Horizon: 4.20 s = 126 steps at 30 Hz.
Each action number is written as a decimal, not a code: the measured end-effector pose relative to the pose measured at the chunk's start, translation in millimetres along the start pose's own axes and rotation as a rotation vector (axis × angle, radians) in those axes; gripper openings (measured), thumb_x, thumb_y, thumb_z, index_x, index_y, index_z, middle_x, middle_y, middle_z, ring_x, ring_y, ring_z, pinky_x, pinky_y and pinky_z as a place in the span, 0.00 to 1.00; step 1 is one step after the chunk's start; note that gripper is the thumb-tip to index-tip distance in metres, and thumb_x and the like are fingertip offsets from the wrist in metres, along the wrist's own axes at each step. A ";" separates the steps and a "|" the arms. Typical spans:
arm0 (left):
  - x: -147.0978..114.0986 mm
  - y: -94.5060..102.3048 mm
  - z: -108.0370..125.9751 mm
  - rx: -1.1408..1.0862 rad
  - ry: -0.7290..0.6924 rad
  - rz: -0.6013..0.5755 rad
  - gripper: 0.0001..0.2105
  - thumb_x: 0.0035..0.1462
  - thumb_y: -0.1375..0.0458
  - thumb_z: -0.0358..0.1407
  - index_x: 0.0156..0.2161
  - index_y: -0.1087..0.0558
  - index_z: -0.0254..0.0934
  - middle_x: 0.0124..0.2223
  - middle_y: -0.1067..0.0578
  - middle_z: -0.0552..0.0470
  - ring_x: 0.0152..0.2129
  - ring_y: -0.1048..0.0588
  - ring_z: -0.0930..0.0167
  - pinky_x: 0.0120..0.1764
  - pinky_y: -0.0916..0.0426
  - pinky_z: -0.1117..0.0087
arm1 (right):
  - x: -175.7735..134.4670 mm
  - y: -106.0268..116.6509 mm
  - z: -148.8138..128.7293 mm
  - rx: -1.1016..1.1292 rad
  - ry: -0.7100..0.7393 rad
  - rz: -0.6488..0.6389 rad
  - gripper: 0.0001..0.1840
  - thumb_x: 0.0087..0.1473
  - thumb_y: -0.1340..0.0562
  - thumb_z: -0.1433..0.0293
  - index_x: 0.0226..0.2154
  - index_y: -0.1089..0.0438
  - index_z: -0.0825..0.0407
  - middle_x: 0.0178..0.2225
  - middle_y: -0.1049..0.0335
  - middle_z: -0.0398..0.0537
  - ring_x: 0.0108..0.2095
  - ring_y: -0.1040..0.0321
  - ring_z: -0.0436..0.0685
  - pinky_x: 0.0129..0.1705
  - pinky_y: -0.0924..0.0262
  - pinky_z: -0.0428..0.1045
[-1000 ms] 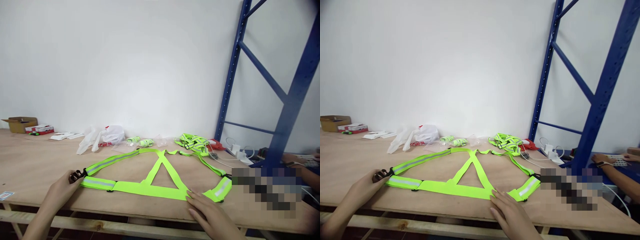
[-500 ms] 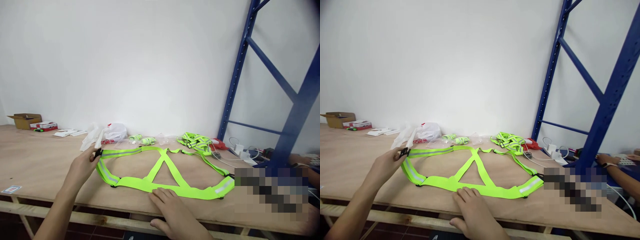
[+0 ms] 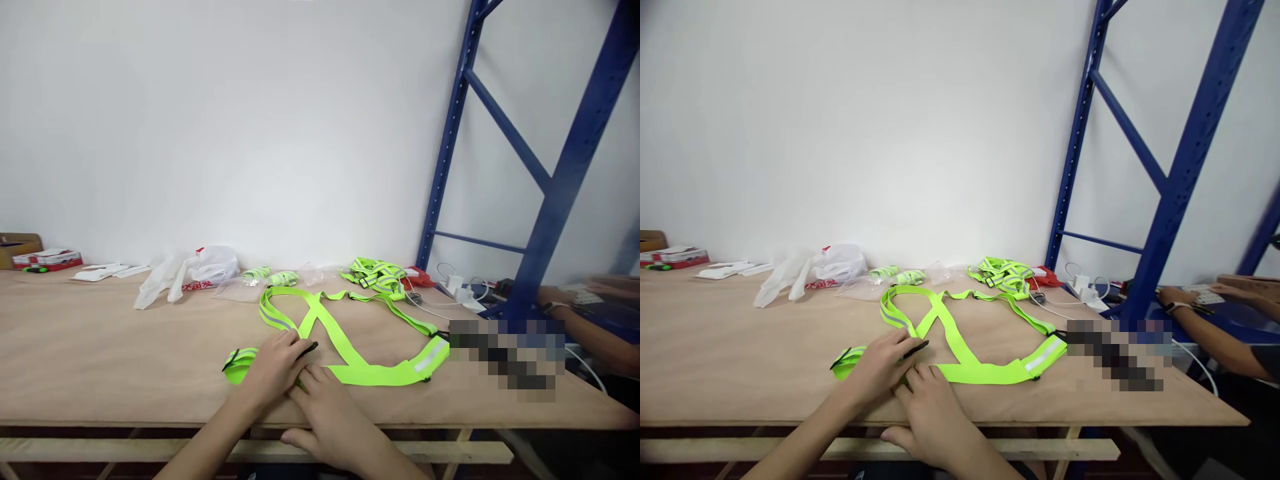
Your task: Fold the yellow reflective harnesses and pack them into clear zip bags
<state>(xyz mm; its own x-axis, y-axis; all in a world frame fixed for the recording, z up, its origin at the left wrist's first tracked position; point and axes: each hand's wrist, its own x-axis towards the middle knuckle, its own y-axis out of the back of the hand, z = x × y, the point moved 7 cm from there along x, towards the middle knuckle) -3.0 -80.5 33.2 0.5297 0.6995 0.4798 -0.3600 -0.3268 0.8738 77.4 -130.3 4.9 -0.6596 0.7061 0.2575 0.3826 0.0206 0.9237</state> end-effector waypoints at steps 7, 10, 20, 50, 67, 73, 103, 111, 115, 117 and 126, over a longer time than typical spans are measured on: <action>-33.8 -13.7 -6.9 -0.193 0.031 -0.034 0.14 0.64 0.43 0.39 0.53 0.24 0.45 0.42 0.25 0.48 0.39 0.23 0.65 0.42 0.28 0.68 | -38.8 33.5 17.1 0.073 0.105 0.122 0.12 0.63 0.41 0.66 0.46 0.25 0.49 0.47 0.23 0.48 0.48 0.28 0.56 0.53 0.36 0.50; -40.4 -10.3 -4.7 -0.232 0.018 -0.054 0.14 0.64 0.43 0.41 0.51 0.22 0.45 0.50 0.25 0.45 0.45 0.24 0.63 0.48 0.28 0.65 | -70.0 71.1 63.5 -0.062 -0.006 0.380 0.14 0.64 0.44 0.67 0.46 0.24 0.50 0.46 0.22 0.52 0.48 0.27 0.59 0.53 0.34 0.54; -68.1 8.9 -35.1 -0.278 0.057 -0.121 0.16 0.64 0.45 0.45 0.52 0.21 0.48 0.56 0.24 0.49 0.49 0.23 0.61 0.52 0.27 0.66 | -128.6 78.8 142.9 -0.127 -0.362 0.295 0.21 0.65 0.47 0.63 0.51 0.25 0.50 0.52 0.24 0.53 0.52 0.27 0.64 0.55 0.32 0.61; -89.3 21.8 -78.0 -0.452 0.202 -0.048 0.18 0.58 0.40 0.50 0.47 0.21 0.42 0.49 0.20 0.48 0.47 0.23 0.62 0.53 0.28 0.65 | -195.3 114.6 224.9 -0.199 -0.601 0.334 0.20 0.55 0.44 0.62 0.48 0.29 0.48 0.50 0.26 0.54 0.51 0.30 0.66 0.56 0.37 0.59; -88.3 25.1 -72.9 -0.471 0.197 -0.043 0.18 0.60 0.41 0.49 0.48 0.21 0.40 0.50 0.21 0.46 0.48 0.23 0.61 0.53 0.29 0.64 | -210.4 122.9 224.5 0.067 -0.681 0.255 0.33 0.47 0.35 0.50 0.52 0.25 0.49 0.57 0.29 0.53 0.59 0.34 0.72 0.62 0.41 0.63; -89.0 24.5 -73.6 -0.476 0.203 -0.050 0.16 0.60 0.41 0.47 0.48 0.21 0.41 0.51 0.22 0.46 0.49 0.24 0.62 0.55 0.30 0.63 | -223.2 127.3 230.1 0.142 -0.727 0.252 0.31 0.46 0.33 0.50 0.50 0.24 0.45 0.55 0.27 0.49 0.57 0.33 0.73 0.59 0.36 0.63; -90.0 20.0 -78.5 -0.470 0.214 -0.048 0.21 0.59 0.41 0.54 0.48 0.21 0.42 0.50 0.21 0.47 0.50 0.25 0.60 0.54 0.29 0.63 | -181.6 130.8 219.6 0.549 -0.563 0.927 0.24 0.52 0.34 0.56 0.49 0.25 0.48 0.42 0.20 0.53 0.47 0.24 0.67 0.52 0.31 0.63; -89.5 22.5 -73.5 -0.466 0.192 -0.062 0.17 0.61 0.41 0.48 0.48 0.21 0.42 0.51 0.22 0.47 0.50 0.25 0.62 0.55 0.31 0.64 | -73.3 150.8 92.6 -0.211 -0.130 0.524 0.18 0.59 0.41 0.63 0.50 0.25 0.46 0.52 0.26 0.51 0.54 0.31 0.65 0.63 0.45 0.65; -89.7 21.7 -73.1 -0.477 0.191 -0.073 0.15 0.62 0.41 0.46 0.49 0.22 0.42 0.51 0.23 0.47 0.49 0.24 0.63 0.55 0.30 0.65 | -22.8 83.1 30.6 -0.348 0.154 0.207 0.19 0.60 0.45 0.74 0.52 0.28 0.49 0.49 0.25 0.54 0.50 0.29 0.62 0.65 0.52 0.69; -89.6 22.2 -72.5 -0.480 0.185 -0.064 0.15 0.62 0.41 0.46 0.49 0.22 0.41 0.51 0.23 0.47 0.49 0.24 0.63 0.54 0.30 0.64 | -10.7 51.5 14.4 -0.323 0.218 0.118 0.19 0.60 0.44 0.75 0.52 0.29 0.50 0.50 0.25 0.55 0.51 0.29 0.61 0.66 0.52 0.68; -89.7 27.5 -75.4 -0.383 0.236 0.018 0.20 0.59 0.39 0.49 0.51 0.23 0.41 0.54 0.25 0.46 0.51 0.25 0.59 0.55 0.31 0.60 | -42.2 66.9 20.7 -0.230 0.153 0.372 0.17 0.63 0.40 0.65 0.53 0.31 0.51 0.50 0.27 0.57 0.51 0.30 0.64 0.55 0.35 0.62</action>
<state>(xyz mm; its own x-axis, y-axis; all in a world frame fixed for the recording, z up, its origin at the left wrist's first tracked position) -118.3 -104.3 8.3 0.3474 0.8361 0.4245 -0.6490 -0.1124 0.7524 144.2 -144.1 49.9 -0.5995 0.5228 0.6061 0.4692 -0.3839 0.7953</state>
